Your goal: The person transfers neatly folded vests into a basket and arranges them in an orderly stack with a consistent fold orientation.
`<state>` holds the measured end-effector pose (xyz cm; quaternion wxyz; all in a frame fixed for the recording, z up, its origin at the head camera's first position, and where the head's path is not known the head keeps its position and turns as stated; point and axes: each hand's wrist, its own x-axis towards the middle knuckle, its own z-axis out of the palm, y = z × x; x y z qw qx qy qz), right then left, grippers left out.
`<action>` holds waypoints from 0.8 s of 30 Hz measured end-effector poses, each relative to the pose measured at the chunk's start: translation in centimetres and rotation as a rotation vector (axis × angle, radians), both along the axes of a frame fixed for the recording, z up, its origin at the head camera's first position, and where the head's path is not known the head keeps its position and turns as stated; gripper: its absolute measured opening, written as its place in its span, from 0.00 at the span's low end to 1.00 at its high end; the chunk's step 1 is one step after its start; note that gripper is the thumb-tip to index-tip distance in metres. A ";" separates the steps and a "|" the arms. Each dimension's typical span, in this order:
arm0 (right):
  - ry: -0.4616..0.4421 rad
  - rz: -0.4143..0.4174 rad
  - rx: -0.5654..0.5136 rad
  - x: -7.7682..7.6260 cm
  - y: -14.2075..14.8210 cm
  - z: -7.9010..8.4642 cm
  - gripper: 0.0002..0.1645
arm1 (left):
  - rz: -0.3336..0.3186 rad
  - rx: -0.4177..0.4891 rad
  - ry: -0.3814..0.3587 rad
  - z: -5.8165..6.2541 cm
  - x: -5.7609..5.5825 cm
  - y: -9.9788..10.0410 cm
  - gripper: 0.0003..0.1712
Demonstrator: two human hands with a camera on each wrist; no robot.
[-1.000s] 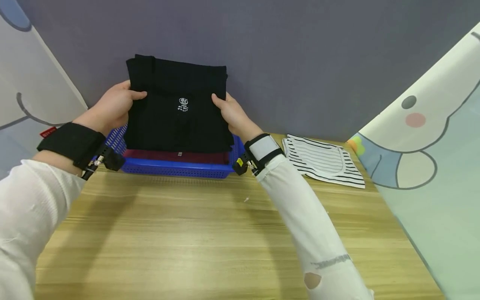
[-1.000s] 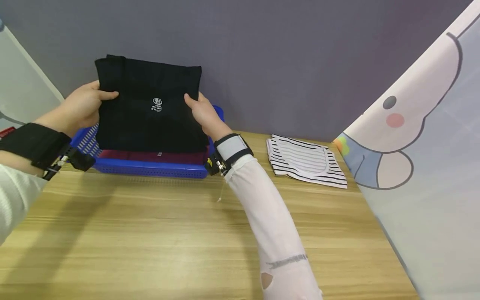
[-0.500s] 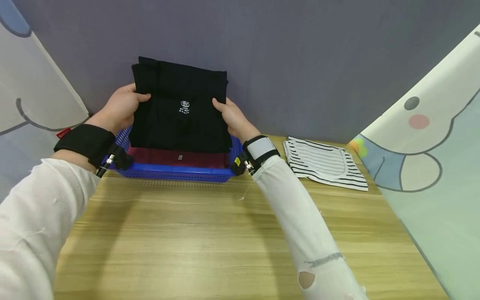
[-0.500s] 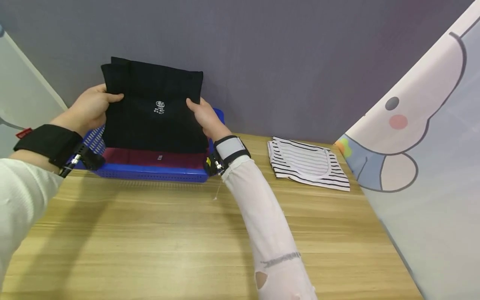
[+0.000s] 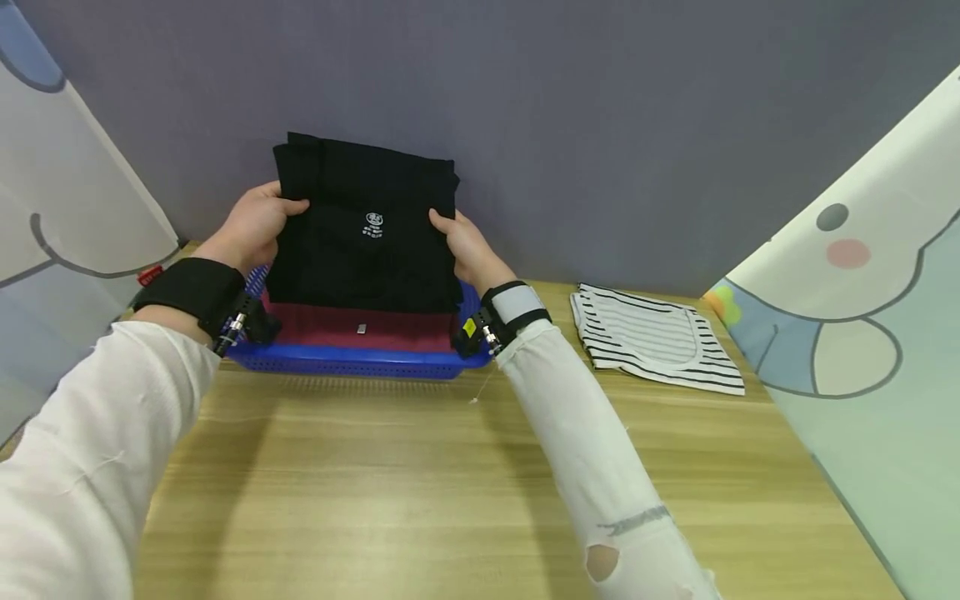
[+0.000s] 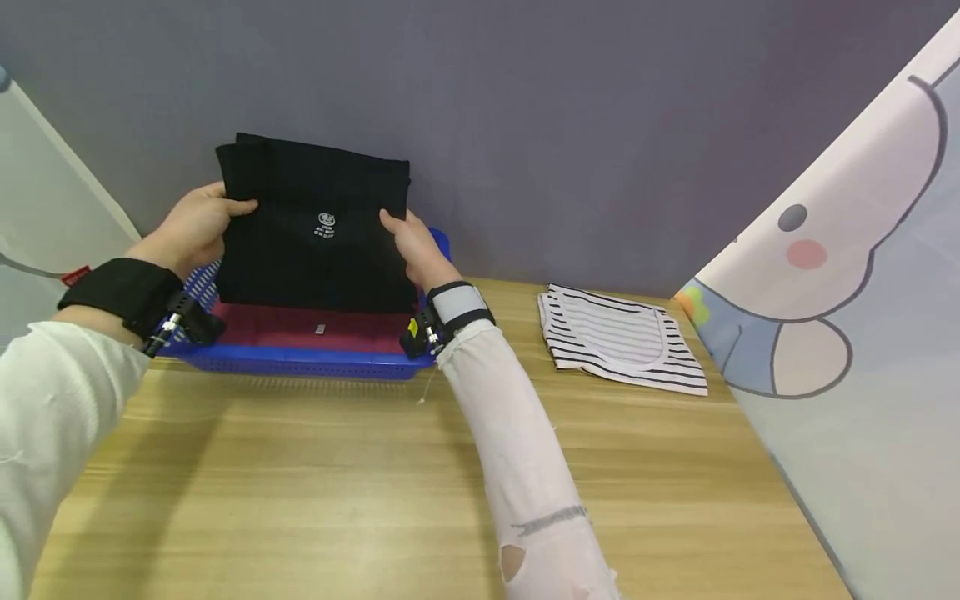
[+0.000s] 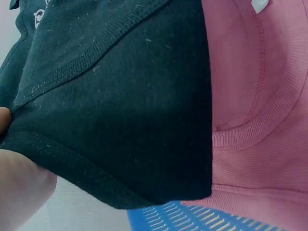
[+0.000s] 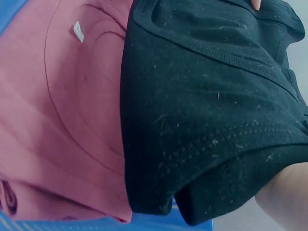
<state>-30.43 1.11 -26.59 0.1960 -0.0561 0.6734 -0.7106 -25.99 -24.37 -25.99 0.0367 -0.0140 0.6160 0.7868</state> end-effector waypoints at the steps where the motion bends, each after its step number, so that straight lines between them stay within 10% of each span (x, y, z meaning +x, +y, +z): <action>1: -0.001 -0.005 -0.005 0.0 0.0 0.0 0.28 | 0.003 -0.004 0.001 0.1 0.0 0.0 0.11; 24: -0.101 -0.020 -0.040 -0.6 0.3 -2.1 0.28 | -0.032 -0.271 -0.008 -2.3 -0.4 -0.1 0.10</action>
